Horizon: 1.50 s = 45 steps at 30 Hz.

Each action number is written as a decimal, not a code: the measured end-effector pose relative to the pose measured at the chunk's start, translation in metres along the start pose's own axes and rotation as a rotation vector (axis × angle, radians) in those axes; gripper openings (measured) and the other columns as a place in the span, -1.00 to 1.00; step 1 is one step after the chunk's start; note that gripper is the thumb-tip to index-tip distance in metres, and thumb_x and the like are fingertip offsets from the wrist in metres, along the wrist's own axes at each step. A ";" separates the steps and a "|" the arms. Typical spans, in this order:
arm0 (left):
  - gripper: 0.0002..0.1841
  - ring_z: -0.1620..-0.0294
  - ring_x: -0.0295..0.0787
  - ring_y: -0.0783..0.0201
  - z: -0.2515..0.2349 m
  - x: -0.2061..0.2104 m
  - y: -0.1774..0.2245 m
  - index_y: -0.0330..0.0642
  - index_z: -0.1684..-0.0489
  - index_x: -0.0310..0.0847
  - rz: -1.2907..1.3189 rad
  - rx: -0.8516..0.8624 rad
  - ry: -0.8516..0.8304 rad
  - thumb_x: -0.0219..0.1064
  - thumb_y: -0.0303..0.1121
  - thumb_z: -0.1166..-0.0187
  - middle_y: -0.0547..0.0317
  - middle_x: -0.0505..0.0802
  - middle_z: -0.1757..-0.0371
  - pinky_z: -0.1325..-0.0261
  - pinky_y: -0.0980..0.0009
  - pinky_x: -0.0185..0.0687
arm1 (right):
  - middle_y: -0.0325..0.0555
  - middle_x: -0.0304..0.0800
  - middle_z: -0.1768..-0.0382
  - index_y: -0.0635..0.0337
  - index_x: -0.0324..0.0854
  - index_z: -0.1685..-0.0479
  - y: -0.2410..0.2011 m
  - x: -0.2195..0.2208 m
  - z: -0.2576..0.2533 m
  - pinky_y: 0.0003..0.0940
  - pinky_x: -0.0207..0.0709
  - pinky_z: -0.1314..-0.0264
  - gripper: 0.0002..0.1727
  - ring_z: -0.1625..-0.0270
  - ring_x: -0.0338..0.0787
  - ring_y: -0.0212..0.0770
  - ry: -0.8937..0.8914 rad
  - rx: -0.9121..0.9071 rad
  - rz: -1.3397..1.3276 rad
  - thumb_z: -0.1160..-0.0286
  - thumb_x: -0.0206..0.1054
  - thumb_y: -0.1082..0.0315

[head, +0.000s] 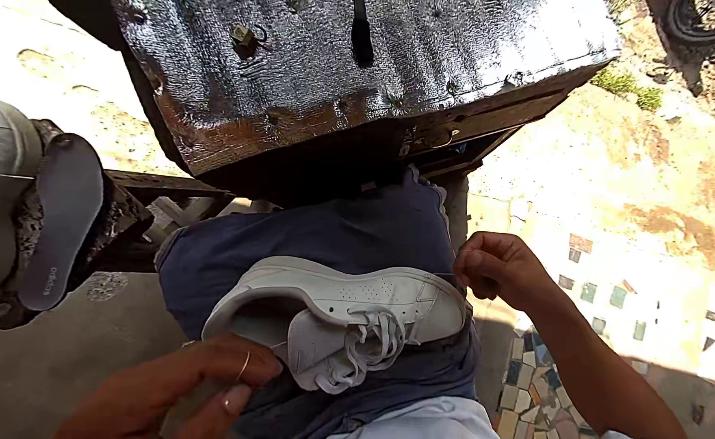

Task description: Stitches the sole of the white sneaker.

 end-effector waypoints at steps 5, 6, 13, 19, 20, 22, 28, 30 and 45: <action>-0.63 -0.16 0.84 -0.20 -0.010 0.030 0.021 -0.23 -0.48 0.61 -1.109 -0.064 -0.023 0.11 -0.47 -0.77 -0.28 0.83 -0.25 -0.08 -0.10 0.65 | -0.34 0.51 0.47 0.02 0.77 0.24 -0.003 0.023 0.000 -0.40 0.29 0.54 -0.37 0.56 0.39 -0.42 0.147 -0.013 1.102 -0.26 0.45 -0.41; -0.66 0.03 0.85 -0.21 -0.007 0.034 0.021 -0.26 -0.38 0.66 -1.186 -0.045 -0.039 0.13 -0.49 -0.74 -0.28 0.86 -0.07 0.06 -0.08 0.64 | -0.33 0.50 0.48 0.02 0.73 0.32 -0.003 0.024 -0.001 -0.38 0.27 0.56 -0.36 0.57 0.38 -0.41 0.151 -0.001 1.127 -0.24 0.44 -0.44; -0.74 0.46 0.70 -0.14 0.038 0.007 -0.007 -0.26 0.07 0.68 -1.232 -0.026 -0.102 0.08 -0.32 -0.76 -0.15 0.73 0.42 0.40 -0.01 0.49 | -0.35 0.49 0.49 0.02 0.63 0.46 0.001 0.021 -0.005 -0.41 0.28 0.54 -0.34 0.55 0.42 -0.42 0.070 0.048 1.138 -0.25 0.42 -0.46; -0.68 0.48 0.71 -0.10 0.079 -0.021 -0.033 -0.25 0.15 0.71 -1.182 -0.049 -0.083 0.05 -0.28 -0.78 -0.13 0.77 0.44 0.40 0.04 0.51 | -0.34 0.57 0.46 0.01 0.65 0.44 0.017 0.020 -0.013 -0.38 0.42 0.47 -0.41 0.47 0.54 -0.41 -0.015 0.083 1.071 -0.31 0.44 -0.38; -0.68 0.46 0.73 -0.11 0.083 -0.026 -0.038 -0.25 0.14 0.72 -1.167 -0.068 -0.081 0.05 -0.27 -0.79 -0.15 0.78 0.42 0.38 0.02 0.54 | -0.33 0.56 0.46 0.01 0.65 0.44 0.019 0.021 -0.013 -0.36 0.42 0.47 -0.41 0.47 0.55 -0.40 -0.015 0.077 1.067 -0.31 0.43 -0.38; -0.68 0.41 0.74 -0.13 0.081 -0.028 -0.042 -0.24 0.10 0.73 -1.126 -0.077 -0.057 0.07 -0.26 -0.81 -0.18 0.79 0.40 0.34 0.00 0.55 | -0.34 0.54 0.47 0.01 0.64 0.44 0.020 0.023 -0.012 -0.36 0.39 0.46 -0.42 0.47 0.53 -0.40 -0.013 0.076 1.027 -0.32 0.44 -0.37; -0.51 -0.55 0.63 0.06 0.020 0.013 -0.003 -0.44 -0.69 0.30 -0.398 -0.119 -0.005 -0.02 -0.32 -0.89 -0.27 0.66 -0.53 -0.62 0.16 0.53 | -0.38 0.79 0.05 -0.03 0.70 0.09 0.014 -0.016 -0.003 -0.66 0.45 0.54 -0.86 0.53 0.53 -0.59 0.149 0.105 0.272 -0.42 0.43 0.31; -0.42 -0.63 0.56 0.14 0.010 0.026 -0.003 -0.41 -0.80 0.09 0.095 -0.318 -0.019 0.01 -0.28 -0.89 -0.05 0.53 -0.70 -0.71 0.14 0.47 | -0.37 0.73 -0.11 -0.13 0.55 0.14 0.029 -0.030 0.001 -0.58 0.49 0.54 -0.78 0.51 0.56 -0.54 0.298 0.115 0.092 -0.31 0.25 0.42; -0.88 0.34 0.75 0.80 -0.079 0.102 -0.059 0.34 0.27 0.92 0.805 -0.564 -0.443 0.55 -0.26 -0.44 0.67 0.91 0.33 0.20 0.79 0.66 | -0.46 0.85 0.12 -0.20 0.70 -0.46 -0.011 -0.009 0.033 -0.62 0.57 0.21 -0.58 0.28 0.66 -0.66 -0.126 0.108 0.806 -0.84 0.08 -0.01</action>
Point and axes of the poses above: each hand's wrist, its own z-axis away from the middle knuckle, its own x-axis out of the palm, y = z × x, the point moved 4 cm from there along -z, towards the middle knuckle
